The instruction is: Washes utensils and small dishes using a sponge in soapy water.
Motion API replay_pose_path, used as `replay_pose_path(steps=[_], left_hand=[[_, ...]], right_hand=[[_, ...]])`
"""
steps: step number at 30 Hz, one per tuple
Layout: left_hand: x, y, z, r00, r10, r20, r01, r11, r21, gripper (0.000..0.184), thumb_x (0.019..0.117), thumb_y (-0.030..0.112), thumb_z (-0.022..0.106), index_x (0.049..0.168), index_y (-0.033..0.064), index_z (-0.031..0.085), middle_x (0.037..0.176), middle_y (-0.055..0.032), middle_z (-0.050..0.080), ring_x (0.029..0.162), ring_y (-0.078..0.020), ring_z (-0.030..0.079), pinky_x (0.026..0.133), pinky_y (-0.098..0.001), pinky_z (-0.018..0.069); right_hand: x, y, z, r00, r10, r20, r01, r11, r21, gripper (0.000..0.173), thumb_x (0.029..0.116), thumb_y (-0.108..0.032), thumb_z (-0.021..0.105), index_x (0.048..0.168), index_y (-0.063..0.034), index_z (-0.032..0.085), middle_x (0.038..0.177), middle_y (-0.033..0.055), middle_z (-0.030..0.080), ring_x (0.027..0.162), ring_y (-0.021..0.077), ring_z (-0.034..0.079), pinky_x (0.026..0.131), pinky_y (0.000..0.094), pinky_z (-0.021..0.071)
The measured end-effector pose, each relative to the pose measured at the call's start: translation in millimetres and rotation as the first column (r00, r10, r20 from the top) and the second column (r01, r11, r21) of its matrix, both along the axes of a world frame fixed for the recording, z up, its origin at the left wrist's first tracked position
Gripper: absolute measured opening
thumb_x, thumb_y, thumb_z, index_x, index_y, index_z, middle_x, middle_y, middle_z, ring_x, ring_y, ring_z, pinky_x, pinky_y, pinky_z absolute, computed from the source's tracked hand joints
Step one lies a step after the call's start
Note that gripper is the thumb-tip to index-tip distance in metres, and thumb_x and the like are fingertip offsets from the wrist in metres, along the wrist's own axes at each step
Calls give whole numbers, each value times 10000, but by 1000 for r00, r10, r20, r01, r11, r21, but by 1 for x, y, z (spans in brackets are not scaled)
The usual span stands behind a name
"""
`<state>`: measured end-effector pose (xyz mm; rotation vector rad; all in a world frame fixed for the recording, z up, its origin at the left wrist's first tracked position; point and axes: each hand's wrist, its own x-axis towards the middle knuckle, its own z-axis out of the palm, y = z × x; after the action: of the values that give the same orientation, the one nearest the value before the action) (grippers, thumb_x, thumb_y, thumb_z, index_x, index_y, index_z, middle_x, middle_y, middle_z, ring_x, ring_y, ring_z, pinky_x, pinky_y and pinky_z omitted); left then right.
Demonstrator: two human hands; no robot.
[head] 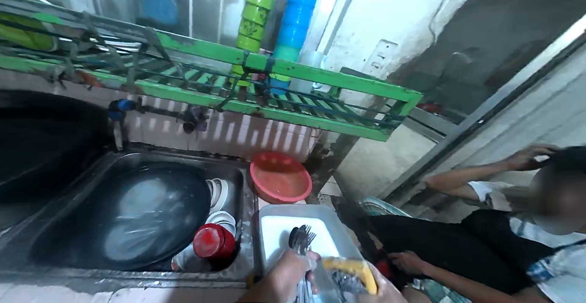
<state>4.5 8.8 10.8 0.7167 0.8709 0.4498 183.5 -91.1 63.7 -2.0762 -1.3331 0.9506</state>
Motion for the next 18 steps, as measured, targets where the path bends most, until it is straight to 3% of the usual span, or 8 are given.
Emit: replay_pose_path(steps=[2, 3, 6, 9, 11, 14, 16, 18], left_hand=[[4, -2, 2, 985, -126, -121, 127, 992, 5, 74, 1004, 19, 531, 1062, 64, 520, 742, -13, 544, 557, -97, 545, 531, -248, 512], [3, -3, 4, 967, -194, -163, 200, 980, 19, 95, 1000, -12, 507, 1065, 56, 511, 751, -16, 540, 566, -94, 540, 533, -243, 501], [1, -5, 4, 920, -304, -246, 338, 935, 109, 104, 980, -9, 567, 1065, 39, 532, 723, 5, 545, 573, -82, 544, 550, -242, 494], [-2, -2, -2, 972, -215, -94, 225, 969, 104, 84, 1007, 53, 587, 1081, 33, 552, 804, -18, 603, 591, -87, 559, 555, -251, 507], [-2, -1, -2, 989, -149, -22, 150, 987, 54, 105, 997, 52, 606, 1094, 29, 573, 838, -33, 637, 588, -89, 571, 545, -254, 509], [-1, 0, 0, 998, -67, 12, 67, 998, -9, 125, 1003, 38, 606, 1101, 35, 529, 802, -42, 609, 551, -95, 562, 512, -244, 512], [-1, 3, -1, 1000, 12, 10, -12, 1000, -5, 126, 1003, 28, 601, 1093, 28, 514, 770, -52, 599, 535, -104, 563, 504, -240, 510], [-1, 4, 0, 999, 32, -25, -31, 999, 20, 130, 1002, 7, 583, 1102, 23, 502, 736, -49, 584, 532, -109, 569, 508, -242, 515]], right_hand=[[-4, 7, 11, 982, 118, -149, -92, 981, 168, 769, 724, -9, 815, 1434, 22, 521, 1485, 149, 536, 1305, 208, 569, 1088, 405, 493], [-10, 13, 13, 975, 170, -144, -139, 970, 200, 738, 704, -11, 826, 1395, 19, 567, 1548, 144, 475, 1366, 206, 519, 1126, 391, 458], [-27, 24, 14, 997, 54, -57, -43, 984, 170, 711, 692, 9, 830, 1367, -17, 608, 1389, 187, 608, 1270, 281, 595, 1075, 469, 487], [-24, 28, 5, 975, -193, -113, 208, 969, 135, 711, 713, 17, 803, 1383, 6, 567, 1235, 250, 656, 1133, 348, 647, 984, 549, 517], [-22, 28, 1, 920, -294, -258, 342, 924, 168, 734, 712, 77, 755, 1406, 34, 518, 1199, 231, 661, 1059, 287, 668, 921, 485, 554], [-24, 24, -4, 764, -291, -576, 482, 850, 210, 709, 808, 83, 669, 1457, 24, 391, 1109, 149, 675, 898, 166, 709, 787, 361, 619], [-24, 20, -4, 721, -241, -650, 477, 853, 213, 708, 851, 16, 650, 1479, 2, 322, 1064, 121, 691, 853, 150, 729, 761, 352, 638], [-26, 17, -4, 819, -217, -531, 359, 916, 180, 754, 822, -8, 722, 1477, 27, 351, 1107, 144, 686, 932, 184, 721, 839, 385, 622]])
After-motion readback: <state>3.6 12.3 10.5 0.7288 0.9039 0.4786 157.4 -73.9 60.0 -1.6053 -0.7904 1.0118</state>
